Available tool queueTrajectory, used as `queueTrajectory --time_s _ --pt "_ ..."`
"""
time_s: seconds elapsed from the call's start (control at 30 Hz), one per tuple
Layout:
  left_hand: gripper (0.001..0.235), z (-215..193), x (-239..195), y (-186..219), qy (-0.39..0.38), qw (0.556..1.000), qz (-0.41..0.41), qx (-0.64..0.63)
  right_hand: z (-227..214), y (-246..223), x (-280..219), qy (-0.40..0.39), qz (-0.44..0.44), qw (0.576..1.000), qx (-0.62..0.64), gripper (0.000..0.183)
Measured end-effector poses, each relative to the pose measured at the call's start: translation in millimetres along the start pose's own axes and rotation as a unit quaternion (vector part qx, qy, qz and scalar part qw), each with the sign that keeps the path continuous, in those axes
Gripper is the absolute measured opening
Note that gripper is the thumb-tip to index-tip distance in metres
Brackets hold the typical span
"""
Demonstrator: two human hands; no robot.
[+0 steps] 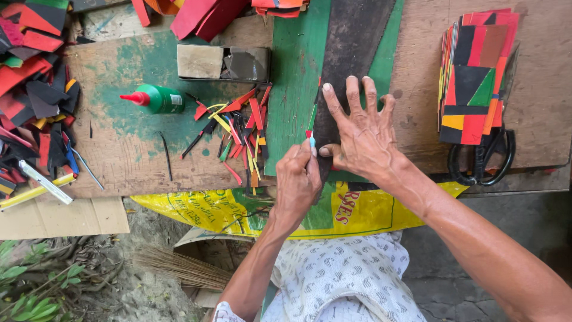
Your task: The person uses a utility knife and a metal saw as a straightedge to cut small rectangular pieces of multicolored paper on a wooden workbench. The person repeatedly aligns the saw, cuts the paper, and stacks the finished pieces on the right side of the table.
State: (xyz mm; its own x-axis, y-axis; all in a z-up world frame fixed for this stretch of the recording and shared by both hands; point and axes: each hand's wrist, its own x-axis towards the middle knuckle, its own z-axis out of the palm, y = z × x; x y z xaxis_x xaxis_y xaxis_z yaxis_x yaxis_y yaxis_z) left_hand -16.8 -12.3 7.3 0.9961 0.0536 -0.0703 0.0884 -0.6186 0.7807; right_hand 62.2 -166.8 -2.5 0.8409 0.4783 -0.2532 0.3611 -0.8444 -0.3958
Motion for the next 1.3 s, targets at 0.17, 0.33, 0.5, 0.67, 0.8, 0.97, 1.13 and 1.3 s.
queueTrajectory --time_s 0.17,0.33,0.5,0.67,0.8,0.97,1.13,1.3 --pt "0.008 0.1 -5.6 -3.7 -0.005 1.000 -0.001 0.003 -2.8 -1.3 2.8 -0.012 -0.013 1.000 -0.007 0.130" --pt "0.016 2.5 -15.1 -8.7 0.013 1.000 0.017 0.003 4.9 -5.5 -0.2 -0.017 0.003 1.000 -0.020 0.131" --pt "0.031 -13.5 -56.3 4.5 -0.005 1.000 -0.023 -0.014 4.4 -8.0 -1.3 -0.026 0.002 0.999 -0.032 0.134" --pt "0.028 -17.6 -87.8 -0.8 0.011 0.999 -0.021 -0.035 4.9 -8.5 -0.2 -0.040 0.013 0.998 -0.046 0.134" --pt "0.023 -14.3 -91.2 -4.3 0.006 0.999 -0.026 -0.024 1.4 -8.6 0.1 -0.021 -0.001 0.999 -0.044 0.134" --pt "0.018 -27.8 -95.1 5.0 0.043 0.997 -0.045 -0.055 0.0 -9.1 -1.7 -0.018 -0.005 0.999 -0.026 0.133" --pt "0.020 -37.2 -68.5 7.6 0.066 0.987 -0.129 -0.070 2.9 -6.6 -4.0 -0.028 0.007 0.999 -0.019 0.133" --pt "0.025 -20.8 -32.4 4.4 0.023 0.969 -0.217 -0.114 -0.2 -7.6 -2.3 -0.022 0.015 1.000 -0.007 0.134"
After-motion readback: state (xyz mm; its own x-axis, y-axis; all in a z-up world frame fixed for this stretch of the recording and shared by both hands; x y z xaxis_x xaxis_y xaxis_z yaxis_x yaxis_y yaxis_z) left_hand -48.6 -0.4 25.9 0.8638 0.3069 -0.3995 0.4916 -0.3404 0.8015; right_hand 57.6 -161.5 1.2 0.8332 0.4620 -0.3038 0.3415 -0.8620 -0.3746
